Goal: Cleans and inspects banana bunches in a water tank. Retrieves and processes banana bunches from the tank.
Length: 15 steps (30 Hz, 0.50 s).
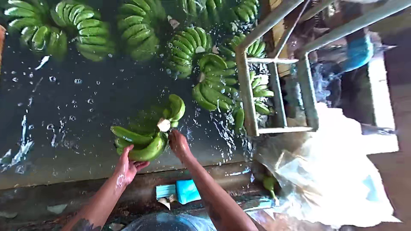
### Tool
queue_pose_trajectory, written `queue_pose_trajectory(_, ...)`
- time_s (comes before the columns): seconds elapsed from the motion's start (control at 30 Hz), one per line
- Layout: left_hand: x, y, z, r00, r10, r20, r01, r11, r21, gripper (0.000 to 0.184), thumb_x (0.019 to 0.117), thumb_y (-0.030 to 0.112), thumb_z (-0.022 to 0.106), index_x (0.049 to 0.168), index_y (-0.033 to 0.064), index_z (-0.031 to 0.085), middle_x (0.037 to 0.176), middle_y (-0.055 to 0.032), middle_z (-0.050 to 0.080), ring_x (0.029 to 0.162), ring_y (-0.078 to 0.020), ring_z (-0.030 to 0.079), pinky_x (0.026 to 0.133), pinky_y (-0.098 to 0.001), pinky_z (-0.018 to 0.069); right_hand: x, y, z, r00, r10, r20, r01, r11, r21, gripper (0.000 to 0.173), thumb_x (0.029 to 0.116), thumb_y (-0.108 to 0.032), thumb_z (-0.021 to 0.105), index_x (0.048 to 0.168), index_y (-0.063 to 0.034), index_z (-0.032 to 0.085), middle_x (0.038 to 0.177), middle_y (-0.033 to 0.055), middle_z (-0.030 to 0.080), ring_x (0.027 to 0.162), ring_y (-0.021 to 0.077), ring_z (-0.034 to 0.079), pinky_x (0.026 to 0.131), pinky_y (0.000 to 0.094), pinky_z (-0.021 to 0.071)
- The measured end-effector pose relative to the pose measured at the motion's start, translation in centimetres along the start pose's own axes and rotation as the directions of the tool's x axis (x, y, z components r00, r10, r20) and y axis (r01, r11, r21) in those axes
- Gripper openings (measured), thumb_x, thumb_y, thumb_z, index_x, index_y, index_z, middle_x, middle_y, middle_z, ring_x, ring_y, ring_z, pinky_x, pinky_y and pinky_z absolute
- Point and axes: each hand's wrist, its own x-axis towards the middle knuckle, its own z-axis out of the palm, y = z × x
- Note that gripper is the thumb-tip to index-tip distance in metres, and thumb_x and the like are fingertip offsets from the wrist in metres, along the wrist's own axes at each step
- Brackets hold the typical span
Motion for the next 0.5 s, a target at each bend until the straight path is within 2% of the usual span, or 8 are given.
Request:
queue_pose_trajectory(0.07, 1.2, -1.8, 0.2, 0.996, 0.081, 0.034, -0.079, 0.996, -0.044, 0.047, 0.1100, 0.035, 0.037, 0.144, 0.0034, 0.041, 0.120, -0.0223, 0.062, 0.091, -0.0319, 0.070, 0.073, -0.0459, 0.0612, -0.7, 0.4, -0.2, 0.994, 0.048, 0.099, -0.069, 0.972, 0.224, 0.036, 0.1129, -0.020, 0.036, 0.118, 0.0072, 0.058, 0.083, 0.0134, 0.059, 0.066, 0.0192, 0.058, 0.065, 0.0356, 0.0529)
queue_pose_trajectory(0.13, 3.4, -2.0, 0.7, 0.979, 0.198, 0.047, -0.195, 0.978, -0.069, 0.043, 0.1093, 0.026, 0.042, 0.146, 0.0032, 0.039, 0.123, -0.0235, 0.061, 0.094, -0.0342, 0.069, 0.073, -0.0495, 0.0613, -3.3, -1.1, -1.0, 0.983, 0.019, 0.183, -0.120, 0.820, 0.559, 0.031, 0.1121, -0.021, 0.033, 0.106, -0.0007, 0.055, 0.065, -0.0014, 0.049, 0.048, 0.0059, 0.045, 0.046, 0.0223, 0.0419)
queue_pose_trajectory(0.2, 4.5, -2.4, 0.5, 0.962, 0.273, 0.031, -0.271, 0.962, -0.043, 0.049, 0.1073, 0.018, 0.049, 0.151, 0.0053, 0.033, 0.128, -0.0233, 0.057, 0.098, -0.0341, 0.068, 0.073, -0.0492, 0.0609, -5.0, -1.9, -2.8, 0.997, 0.005, 0.078, -0.062, 0.655, 0.753, 0.033, 0.1114, -0.019, 0.030, 0.096, -0.0049, 0.055, 0.059, -0.0063, 0.050, 0.045, 0.0012, 0.045, 0.043, 0.0172, 0.0411)
queue_pose_trajectory(0.23, 4.6, -2.9, 0.0, 0.958, 0.287, 0.017, -0.287, 0.958, -0.015, 0.055, 0.1055, 0.015, 0.052, 0.154, 0.0066, 0.029, 0.131, -0.0238, 0.055, 0.100, -0.0345, 0.067, 0.073, -0.0491, 0.0608, -4.8, -1.1, -3.7, 0.998, 0.044, -0.051, 0.010, 0.652, 0.758, 0.033, 0.1124, -0.019, 0.029, 0.096, -0.0040, 0.054, 0.060, -0.0054, 0.051, 0.046, 0.0018, 0.047, 0.044, 0.0175, 0.0441)
queue_pose_trajectory(0.27, 4.7, -2.9, -0.1, 0.951, 0.309, 0.017, -0.309, 0.951, 0.008, 0.061, 0.1038, 0.013, 0.055, 0.156, 0.0080, 0.026, 0.133, -0.0241, 0.054, 0.102, -0.0348, 0.067, 0.074, -0.0493, 0.0611, -3.5, 0.0, -4.7, 0.981, 0.059, -0.187, 0.084, 0.737, 0.671, 0.032, 0.1134, -0.018, 0.030, 0.100, -0.0016, 0.054, 0.063, -0.0030, 0.051, 0.047, 0.0040, 0.049, 0.046, 0.0194, 0.0463)
queue_pose_trajectory(0.33, 4.3, -2.6, 0.4, 0.927, 0.374, 0.012, -0.375, 0.927, 0.029, 0.074, 0.1007, 0.010, 0.060, 0.161, 0.0138, 0.017, 0.136, -0.0243, 0.053, 0.100, -0.0348, 0.069, 0.071, -0.0488, 0.0618, -0.8, 1.3, -6.2, 0.954, -0.012, -0.300, 0.076, 0.976, 0.203, 0.031, 0.1126, -0.018, 0.036, 0.113, 0.0047, 0.058, 0.075, 0.0094, 0.058, 0.061, 0.0175, 0.058, 0.061, 0.0341, 0.0534)
queue_pose_trajectory(0.4, 3.5, -3.1, 0.3, 0.912, 0.409, -0.006, -0.409, 0.912, 0.036, 0.084, 0.0978, 0.009, 0.063, 0.163, 0.0196, 0.011, 0.141, -0.0252, 0.050, 0.101, -0.0365, 0.068, 0.070, -0.0504, 0.0618, -0.5, 0.2, -5.7, 0.976, 0.012, -0.219, -0.052, 0.983, -0.178, 0.037, 0.1108, -0.028, 0.043, 0.126, 0.0010, 0.061, 0.099, 0.0231, 0.070, 0.094, 0.0379, 0.070, 0.086, 0.0570, 0.0543)
queue_pose_trajectory(0.5, 2.6, -3.8, 1.0, 0.909, 0.416, -0.037, -0.415, 0.909, 0.033, 0.087, 0.0980, 0.010, 0.063, 0.164, 0.0234, 0.007, 0.144, -0.0257, 0.046, 0.103, -0.0366, 0.067, 0.070, -0.0494, 0.0613, 0.6, -0.4, -3.2, 0.976, 0.059, -0.209, -0.138, 0.913, -0.384, 0.039, 0.1106, -0.033, 0.044, 0.131, -0.0042, 0.061, 0.112, 0.0242, 0.071, 0.111, 0.0425, 0.068, 0.095, 0.0611, 0.0506)
